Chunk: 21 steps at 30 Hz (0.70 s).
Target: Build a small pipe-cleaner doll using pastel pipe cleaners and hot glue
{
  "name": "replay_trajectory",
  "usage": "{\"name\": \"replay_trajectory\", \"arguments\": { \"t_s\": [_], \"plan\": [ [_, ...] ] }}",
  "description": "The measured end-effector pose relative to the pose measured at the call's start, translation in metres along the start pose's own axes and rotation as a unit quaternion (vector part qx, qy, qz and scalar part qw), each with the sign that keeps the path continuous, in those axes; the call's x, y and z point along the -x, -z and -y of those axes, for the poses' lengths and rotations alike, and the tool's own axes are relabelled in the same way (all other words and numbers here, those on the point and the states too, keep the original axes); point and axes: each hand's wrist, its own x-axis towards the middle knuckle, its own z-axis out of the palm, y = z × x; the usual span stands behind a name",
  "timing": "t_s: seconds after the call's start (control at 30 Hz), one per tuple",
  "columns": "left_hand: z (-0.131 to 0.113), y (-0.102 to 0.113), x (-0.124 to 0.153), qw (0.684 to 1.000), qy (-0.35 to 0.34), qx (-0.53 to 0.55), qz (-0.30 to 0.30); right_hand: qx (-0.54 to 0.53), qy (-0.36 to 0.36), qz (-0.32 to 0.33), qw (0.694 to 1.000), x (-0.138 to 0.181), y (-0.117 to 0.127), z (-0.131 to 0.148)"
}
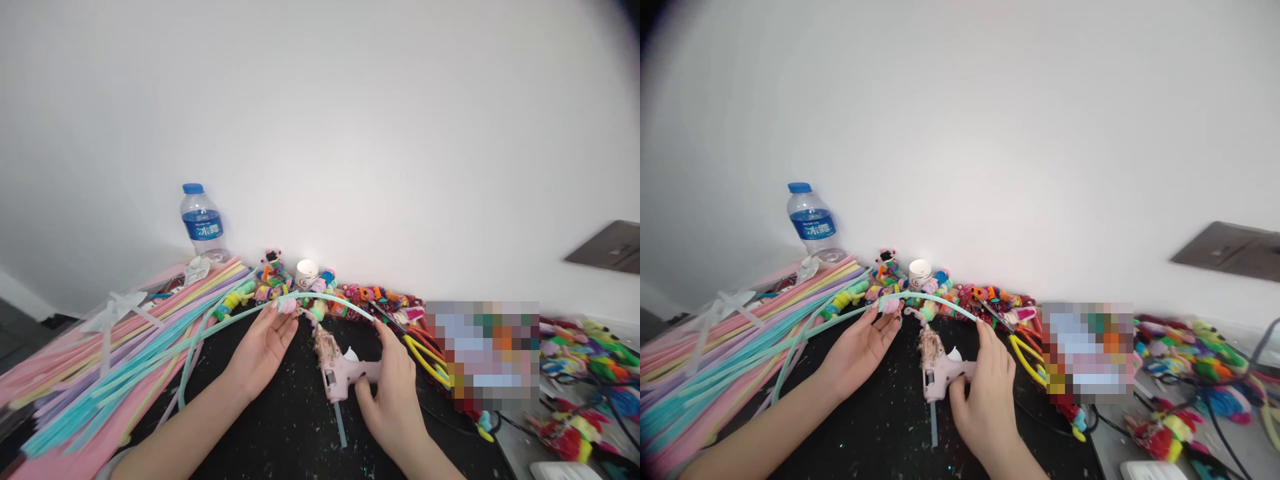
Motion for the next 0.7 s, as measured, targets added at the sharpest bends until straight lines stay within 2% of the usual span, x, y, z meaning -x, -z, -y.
{"name": "replay_trajectory", "arguments": {
  "t_s": [0.2, 0.47, 0.7],
  "plan": [
    [-0.0031, -0.0035, -0.0017, 1.0, -0.001, 0.013, -0.02, 0.037, -0.004, 0.102, 0.994, -0.0004, 0.0023, 0.0109],
    [-0.0057, -0.0053, 0.0001, 1.0, -0.002, 0.023, -0.006, 0.033, -0.036, 0.071, 0.996, 0.0015, -0.0031, 0.0105],
    [0.0, -0.0006, 0.0002, 1.0, 0.002, -0.014, 0.013, 0.044, 0.001, 0.137, 0.99, -0.0017, 0.0042, 0.0115]
  ]
}}
